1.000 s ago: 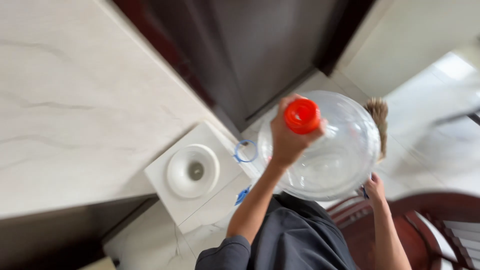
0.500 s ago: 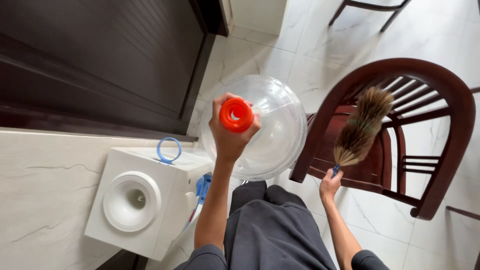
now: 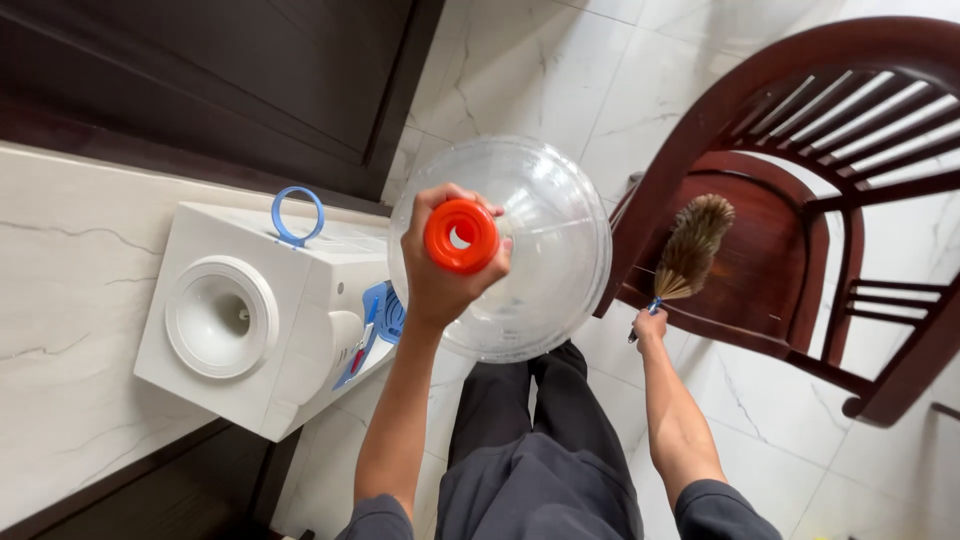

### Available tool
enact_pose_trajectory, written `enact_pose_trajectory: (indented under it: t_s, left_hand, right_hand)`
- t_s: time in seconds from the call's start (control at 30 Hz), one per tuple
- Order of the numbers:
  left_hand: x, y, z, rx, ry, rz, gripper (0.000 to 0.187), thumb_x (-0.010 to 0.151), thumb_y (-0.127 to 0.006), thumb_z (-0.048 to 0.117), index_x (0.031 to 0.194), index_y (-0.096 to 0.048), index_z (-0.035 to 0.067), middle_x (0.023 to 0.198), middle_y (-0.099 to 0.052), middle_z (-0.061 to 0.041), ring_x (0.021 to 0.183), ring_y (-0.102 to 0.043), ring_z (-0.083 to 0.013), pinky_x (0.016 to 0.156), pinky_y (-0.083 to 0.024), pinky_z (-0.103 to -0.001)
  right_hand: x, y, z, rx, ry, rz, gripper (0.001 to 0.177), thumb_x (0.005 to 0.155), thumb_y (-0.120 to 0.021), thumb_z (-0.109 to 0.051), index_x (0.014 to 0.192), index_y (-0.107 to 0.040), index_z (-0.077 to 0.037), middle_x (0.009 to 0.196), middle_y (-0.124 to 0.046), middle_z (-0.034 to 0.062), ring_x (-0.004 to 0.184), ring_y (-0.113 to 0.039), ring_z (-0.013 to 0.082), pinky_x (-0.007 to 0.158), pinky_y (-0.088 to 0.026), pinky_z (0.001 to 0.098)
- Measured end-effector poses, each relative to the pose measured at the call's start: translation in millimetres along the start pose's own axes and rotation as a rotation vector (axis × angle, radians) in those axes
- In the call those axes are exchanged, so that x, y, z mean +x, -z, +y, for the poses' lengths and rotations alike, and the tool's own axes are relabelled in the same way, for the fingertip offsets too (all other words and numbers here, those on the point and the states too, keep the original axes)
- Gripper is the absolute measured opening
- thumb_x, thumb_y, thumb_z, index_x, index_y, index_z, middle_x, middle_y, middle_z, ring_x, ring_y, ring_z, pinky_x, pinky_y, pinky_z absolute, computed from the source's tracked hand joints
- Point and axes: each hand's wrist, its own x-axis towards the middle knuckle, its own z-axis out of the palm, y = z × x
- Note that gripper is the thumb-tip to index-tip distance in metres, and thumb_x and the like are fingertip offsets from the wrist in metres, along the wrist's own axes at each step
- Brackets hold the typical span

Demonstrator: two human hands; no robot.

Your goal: The person dusts a white cabinet and a wooden chair using a feather duster. They move a large water bottle from the floor to a water dispenser. Finally, they spray a cleaning solution onto the wooden chair and wipe it with a green cloth.

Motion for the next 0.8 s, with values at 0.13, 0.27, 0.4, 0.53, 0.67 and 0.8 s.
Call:
enact_pose_trajectory:
  t_s: [0.13, 0.27, 0.4, 0.53, 0.67, 0.8]
  left_hand:
    - [-11.0, 0.5, 11.8, 0.016, 0.01, -0.019, 0.055, 0.08, -0.084, 0.002, 0.123, -0.051, 0.007, 0.103, -0.07, -0.008, 0.103, -0.076, -0.0205, 0.095, -0.063, -0.033]
    - [-13.4, 1.6, 26.2, 0.014, -0.012, -0.048, 0.055, 0.08, -0.084, 0.003, 0.123, -0.05, 0.008, 0.102, -0.072, -0.007, 0.104, -0.077, -0.0206, 0.093, -0.064, -0.033]
    - [-17.4, 14.1, 44.9, -0.029, -0.026, -0.042, 0.056, 0.079, -0.084, 0.003, 0.123, -0.05, 0.008, 0.102, -0.071, -0.007, 0.105, -0.078, -0.0199, 0.093, -0.064, -0.032]
    - [-22.0, 34.4, 69.9, -0.129, -0.001, 0.011, 0.055, 0.079, -0.083, 0.001, 0.123, -0.05, 0.007, 0.104, -0.071, -0.008, 0.105, -0.076, -0.0203, 0.095, -0.063, -0.033]
    - [-29.1, 57.2, 84.0, -0.293, -0.013, 0.053, 0.054, 0.079, -0.08, -0.002, 0.124, -0.051, 0.007, 0.105, -0.068, -0.007, 0.102, -0.074, -0.0196, 0.095, -0.062, -0.035]
    - [-37.6, 87.5, 85.4, -0.475, -0.051, 0.119, 0.054, 0.078, -0.073, -0.009, 0.125, -0.052, 0.007, 0.1, -0.066, -0.007, 0.098, -0.07, -0.0192, 0.097, -0.061, -0.038]
  right_hand:
    - [21.4, -4.3, -6.4, -0.047, 0.164, 0.139, 0.04, 0.096, -0.066, -0.024, 0.128, -0.056, -0.003, 0.116, -0.068, 0.0176, 0.101, -0.066, 0.0278, 0.089, -0.052, 0.04]
    - [-51.0, 12.9, -94.1, 0.223, 0.185, 0.16, 0.036, 0.1, -0.06, -0.024, 0.13, -0.057, -0.005, 0.118, -0.067, 0.0129, 0.1, -0.065, 0.025, 0.085, -0.053, 0.0381]
    - [-122.7, 19.6, -117.5, 0.463, 0.253, -0.062, 0.039, 0.101, -0.056, -0.028, 0.133, -0.054, -0.006, 0.124, -0.062, 0.011, 0.105, -0.062, 0.0263, 0.085, -0.054, 0.043]
    - [-175.0, 23.3, -130.5, 0.63, 0.309, -0.423, 0.05, 0.097, -0.055, -0.038, 0.139, -0.049, -0.011, 0.136, -0.054, 0.0082, 0.116, -0.057, 0.0292, 0.091, -0.051, 0.0502]
    - [-251.2, 39.2, -164.1, 0.762, 0.345, -0.824, 0.062, 0.094, -0.055, -0.048, 0.146, -0.044, -0.016, 0.148, -0.046, 0.0053, 0.127, -0.052, 0.0321, 0.097, -0.048, 0.0574]
    - [-315.3, 64.0, -191.0, 0.867, 0.325, -1.21, 0.073, 0.09, -0.055, -0.058, 0.152, -0.039, -0.021, 0.16, -0.038, 0.0023, 0.138, -0.047, 0.0349, 0.103, -0.045, 0.0646]
